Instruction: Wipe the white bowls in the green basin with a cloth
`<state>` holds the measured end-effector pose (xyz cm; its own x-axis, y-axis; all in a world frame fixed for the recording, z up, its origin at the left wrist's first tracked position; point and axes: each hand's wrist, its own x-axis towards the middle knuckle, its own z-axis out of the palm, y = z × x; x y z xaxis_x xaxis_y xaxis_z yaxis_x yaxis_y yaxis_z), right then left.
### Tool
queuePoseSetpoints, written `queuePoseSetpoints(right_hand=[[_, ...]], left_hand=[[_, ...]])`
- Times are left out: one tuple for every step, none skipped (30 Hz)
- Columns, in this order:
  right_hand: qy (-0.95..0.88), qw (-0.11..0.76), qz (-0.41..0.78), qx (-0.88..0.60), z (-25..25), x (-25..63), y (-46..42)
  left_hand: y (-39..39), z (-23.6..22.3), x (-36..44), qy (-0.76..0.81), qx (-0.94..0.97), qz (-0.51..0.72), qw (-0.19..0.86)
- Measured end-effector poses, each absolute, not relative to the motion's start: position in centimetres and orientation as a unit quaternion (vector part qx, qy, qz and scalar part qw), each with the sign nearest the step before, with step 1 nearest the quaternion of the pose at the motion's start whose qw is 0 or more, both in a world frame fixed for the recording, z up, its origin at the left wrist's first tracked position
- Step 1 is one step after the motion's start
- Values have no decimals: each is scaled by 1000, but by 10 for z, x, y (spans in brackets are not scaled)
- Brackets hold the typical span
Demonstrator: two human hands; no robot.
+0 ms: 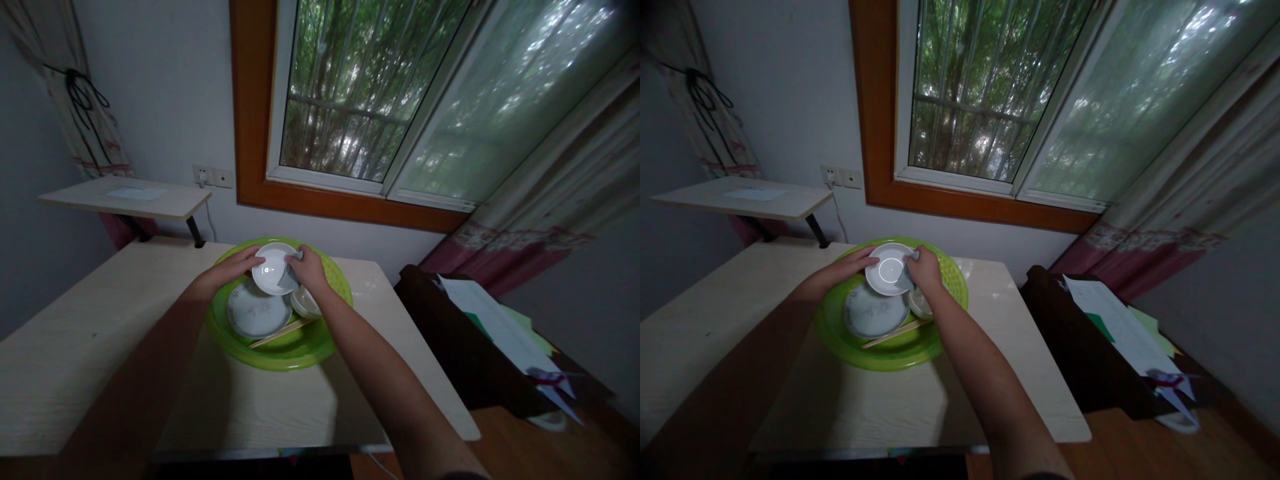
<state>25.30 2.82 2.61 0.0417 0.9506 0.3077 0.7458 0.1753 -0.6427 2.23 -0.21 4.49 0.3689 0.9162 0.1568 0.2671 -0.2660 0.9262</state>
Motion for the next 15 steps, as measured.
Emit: queuePoseSetpoints(right_hand=[[-671, 362, 142, -631, 26, 253, 29], [-668, 363, 142, -633, 26, 254, 29], [-668, 362, 141, -634, 26, 254, 29], [-670, 360, 140, -634, 26, 254, 29], [-673, 355, 139, -634, 27, 254, 28], [-677, 350, 138, -632, 28, 253, 27], [-682, 344, 137, -631, 28, 253, 26], [-687, 340, 136, -628, 29, 253, 25], [-692, 335, 136, -625, 30, 252, 25], [-697, 330, 136, -621, 30, 252, 24], [-703, 326, 137, -616, 31, 252, 23], [-709, 323, 139, -612, 31, 252, 22], [-715, 320, 142, -606, 31, 251, 21], [-722, 318, 146, -598, 31, 251, 20], [-730, 316, 149, -587, 31, 250, 20]], left_hand=[[-2, 45, 22, 421, 704, 369, 437], [-1, 44, 22, 420, 710, 366, 430], [1, 43, 22, 419, 719, 363, 419], [5, 41, 21, 416, 730, 360, 406], [8, 38, 19, 412, 740, 358, 392], [12, 36, 18, 409, 750, 355, 380], [15, 34, 17, 406, 758, 350, 372], [17, 33, 16, 404, 764, 345, 367], [18, 32, 15, 402, 768, 340, 366], [18, 33, 15, 401, 770, 335, 366], [17, 34, 14, 400, 771, 331, 367], [15, 35, 14, 399, 773, 327, 369], [12, 36, 14, 399, 772, 325, 372], [10, 37, 13, 400, 770, 325, 376], [8, 37, 13, 401, 767, 326, 380]])
